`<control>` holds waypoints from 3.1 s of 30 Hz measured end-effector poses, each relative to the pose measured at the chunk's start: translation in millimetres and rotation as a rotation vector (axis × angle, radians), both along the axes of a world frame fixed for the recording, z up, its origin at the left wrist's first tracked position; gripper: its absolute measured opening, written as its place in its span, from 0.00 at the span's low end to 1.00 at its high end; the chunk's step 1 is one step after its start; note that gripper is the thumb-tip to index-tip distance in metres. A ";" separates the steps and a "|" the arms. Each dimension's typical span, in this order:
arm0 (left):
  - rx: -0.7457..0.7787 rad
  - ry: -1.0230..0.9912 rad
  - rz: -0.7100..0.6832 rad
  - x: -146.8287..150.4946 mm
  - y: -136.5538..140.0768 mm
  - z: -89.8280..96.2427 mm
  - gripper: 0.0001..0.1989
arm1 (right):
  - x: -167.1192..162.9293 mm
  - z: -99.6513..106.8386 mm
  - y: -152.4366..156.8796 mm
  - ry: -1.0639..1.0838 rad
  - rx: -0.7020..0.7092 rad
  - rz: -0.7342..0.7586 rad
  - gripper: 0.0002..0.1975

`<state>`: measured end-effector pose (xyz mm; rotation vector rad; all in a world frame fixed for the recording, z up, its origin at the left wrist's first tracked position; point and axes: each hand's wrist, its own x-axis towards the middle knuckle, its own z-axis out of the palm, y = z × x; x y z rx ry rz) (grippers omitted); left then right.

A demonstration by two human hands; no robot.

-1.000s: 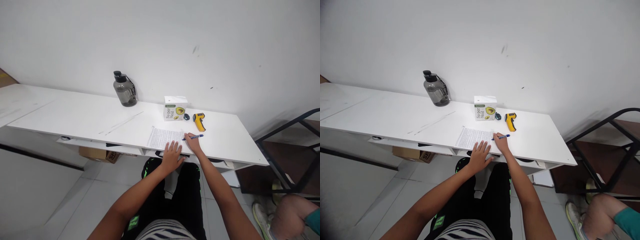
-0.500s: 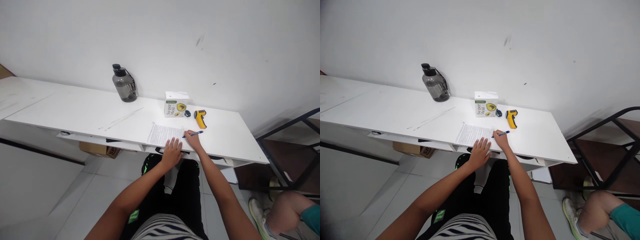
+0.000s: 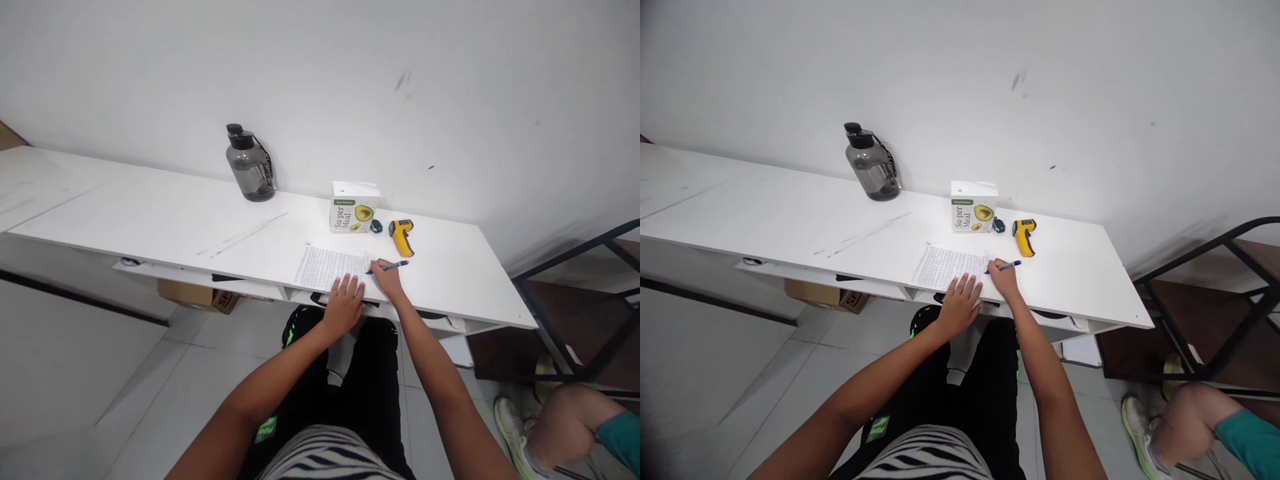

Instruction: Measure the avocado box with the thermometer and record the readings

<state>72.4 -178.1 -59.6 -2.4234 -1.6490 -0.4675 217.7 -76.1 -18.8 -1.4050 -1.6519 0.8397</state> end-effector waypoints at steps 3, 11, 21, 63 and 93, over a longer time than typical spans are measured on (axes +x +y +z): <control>-0.005 -0.011 -0.003 0.2 -0.1 0.8 0.27 | 0.1 0.9 -0.3 0.002 -0.015 0.017 0.17; -0.002 0.003 -0.001 -0.2 0.3 0.4 0.27 | -0.5 1.9 -0.3 0.025 -0.022 0.017 0.17; -0.025 0.026 0.025 2.5 -1.0 3.4 0.28 | -1.4 1.4 -0.8 0.044 0.007 -0.009 0.18; 0.031 0.030 0.026 0.0 1.8 -7.3 0.28 | 2.0 -12.6 6.9 0.032 0.135 -0.055 0.23; 0.018 0.023 0.017 0.1 1.2 -7.0 0.29 | -9.4 -21.5 13.7 -0.376 0.169 -0.073 0.15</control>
